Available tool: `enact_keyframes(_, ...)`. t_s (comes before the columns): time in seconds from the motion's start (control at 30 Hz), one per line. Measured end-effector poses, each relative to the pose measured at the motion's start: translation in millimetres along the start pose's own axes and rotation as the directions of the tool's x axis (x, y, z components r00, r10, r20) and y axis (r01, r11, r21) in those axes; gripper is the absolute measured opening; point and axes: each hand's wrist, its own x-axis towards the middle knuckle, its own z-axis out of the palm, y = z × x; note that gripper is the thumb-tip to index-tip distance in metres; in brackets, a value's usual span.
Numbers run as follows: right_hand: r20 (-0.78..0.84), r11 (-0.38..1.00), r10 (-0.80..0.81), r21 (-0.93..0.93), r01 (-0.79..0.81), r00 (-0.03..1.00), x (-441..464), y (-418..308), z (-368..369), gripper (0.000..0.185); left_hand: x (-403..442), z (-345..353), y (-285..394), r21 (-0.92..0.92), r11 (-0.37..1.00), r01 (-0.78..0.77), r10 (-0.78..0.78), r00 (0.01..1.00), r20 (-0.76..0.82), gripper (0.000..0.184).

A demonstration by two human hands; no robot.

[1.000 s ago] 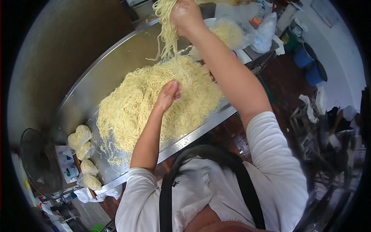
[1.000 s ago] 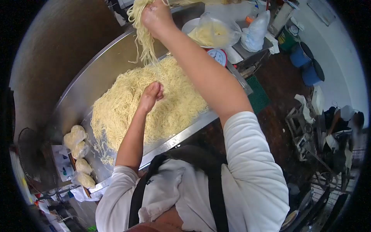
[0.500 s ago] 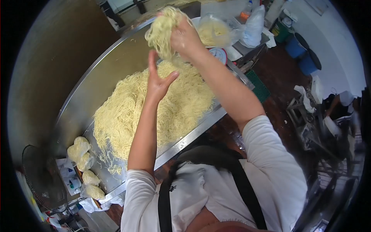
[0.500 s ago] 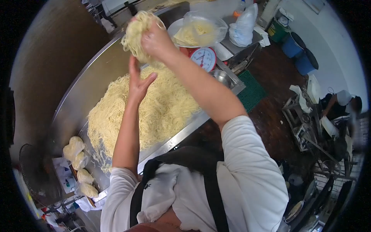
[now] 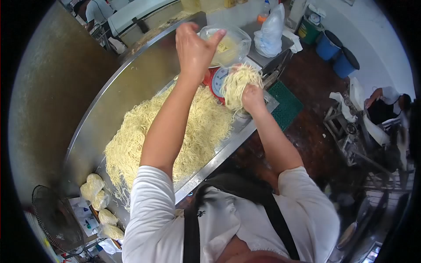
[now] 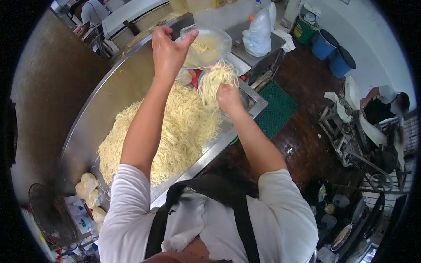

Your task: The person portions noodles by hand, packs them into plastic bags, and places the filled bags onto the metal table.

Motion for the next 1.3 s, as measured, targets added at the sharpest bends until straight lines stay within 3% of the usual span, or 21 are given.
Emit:
enact_keyframes(0.03,-0.046,0.974,0.016,0.228,-0.005,0.999,12.3,1.3,-7.1,0.036,12.1,22.2,-16.9,0.119,0.993,0.024,0.001,0.978,-0.207,0.031)
enact_keyframes(0.13,-0.021,0.893,-0.331,-0.331,0.306,0.943,49.7,-15.5,1.1,0.035,15.6,74.3,-62.3,-0.314,0.912,0.262,-0.263,0.964,0.041,0.031)
enact_keyframes(0.3,0.292,0.256,-0.713,-0.738,0.625,0.638,139.5,-33.4,45.8,0.034,32.6,74.6,-81.6,-0.576,0.759,0.302,-0.386,0.922,-0.026,0.029)
enact_keyframes(0.37,0.284,0.24,-0.103,-0.923,0.301,0.953,178.8,-3.2,29.7,0.03,37.7,62.0,-78.5,-0.547,0.782,0.298,-0.386,0.921,-0.05,0.031)
enact_keyframes(0.4,0.183,0.136,0.228,-0.979,0.155,0.956,190.3,7.5,24.6,0.028,43.4,48.4,-70.7,-0.469,0.821,0.326,-0.39,0.92,-0.044,0.032)
enact_keyframes(0.5,0.305,0.172,0.085,-0.942,0.287,0.949,192.5,-39.0,25.6,0.038,47.0,35.7,-75.1,-0.358,0.871,0.337,-0.362,0.932,-0.003,0.034)
enact_keyframes(0.6,0.226,0.139,-0.071,-0.962,0.234,0.971,171.7,-103.9,54.0,0.035,49.1,34.4,-87.4,-0.342,0.892,0.296,-0.319,0.948,-0.01,0.034)
enact_keyframes(0.67,0.177,-0.092,-0.306,-0.983,0.156,0.935,172.9,-79.2,45.7,0.029,46.2,19.3,-75.7,-0.302,0.938,0.17,-0.218,0.967,-0.133,0.034)
enact_keyframes(0.73,0.201,-0.217,-0.168,-0.962,0.163,0.965,196.6,-37.9,4.2,0.024,50.0,1.0,-73.8,-0.445,0.869,0.217,-0.28,0.957,-0.081,0.033)
enact_keyframes(0.77,0.218,-0.218,0.09,-0.948,0.232,0.972,216.6,-26.5,-29.7,0.024,50.9,-9.4,-73.5,-0.509,0.826,0.242,-0.309,0.95,-0.051,0.033)
enact_keyframes(0.8,0.287,0.018,0.172,-0.957,0.289,0.942,218.4,-49.4,-36.9,0.029,49.2,-29.9,-67.6,-0.56,0.806,0.192,-0.285,0.955,-0.083,0.031)
enact_keyframes(0.83,0.249,-0.039,0.093,-0.967,0.253,0.964,192.4,-95.5,0.3,0.027,46.4,-51.1,-60.7,-0.607,0.782,0.139,-0.259,0.959,-0.114,0.029)
enact_keyframes(0.87,0.494,0.061,-0.02,-0.867,0.494,0.869,194.6,-100.9,-7.7,0.028,30.3,-78.2,-55.4,-0.679,0.724,0.121,-0.257,0.961,-0.103,0.026)
enact_keyframes(0.9,0.376,0.119,-0.127,-0.913,0.391,0.918,163.1,-121.6,32.0,0.027,10.4,-94.2,-63.6,-0.586,0.808,-0.063,-0.117,0.957,-0.264,0.024)
enact_keyframes(0.97,0.42,0.394,-0.057,-0.824,0.407,0.906,131.0,-113.2,65.8,0.026,-31.1,-133.5,-78.9,-0.627,0.778,0.042,-0.224,0.951,-0.213,0.023)
enact_keyframes(1.0,0.45,0.518,0.022,-0.769,0.375,0.893,113.8,-73.3,64.3,0.026,-57.1,-155.1,-80.1,-0.773,0.563,0.292,-0.464,0.886,-0.003,0.023)
enact_keyframes(1.03,0.478,0.616,0.091,-0.716,0.327,0.874,96.3,-32.2,71.1,0.026,-84.2,-174.9,-95.2,-0.75,0.556,0.359,-0.513,0.858,0.03,0.023)
enact_keyframes(1.1,0.769,0.625,0.324,-0.611,0.486,0.551,46.4,-10.1,127.0,0.027,-142.1,-197.9,-136.4,-0.682,0.543,0.489,-0.606,0.791,0.084,0.023)
enact_keyframes(1.17,0.656,0.574,0.433,-0.729,0.372,0.618,22.3,2.6,185.2,0.027,-180.9,-238.4,-163.1,-0.6,0.551,0.579,-0.711,0.703,0.025,0.023)
enact_keyframes(1.23,0.677,0.76,0.373,-0.615,0.209,0.635,-1.0,16.3,244.3,0.027,-214.5,-303.9,-169.4,-0.617,0.524,0.587,-0.787,0.611,-0.087,0.024)
enact_keyframes(1.3,0.683,0.833,0.475,-0.553,-0.033,0.555,-24.4,6.8,313.3,0.033,-238.1,-370.5,-184.1,-0.516,0.666,0.539,-0.736,0.588,-0.336,0.025)
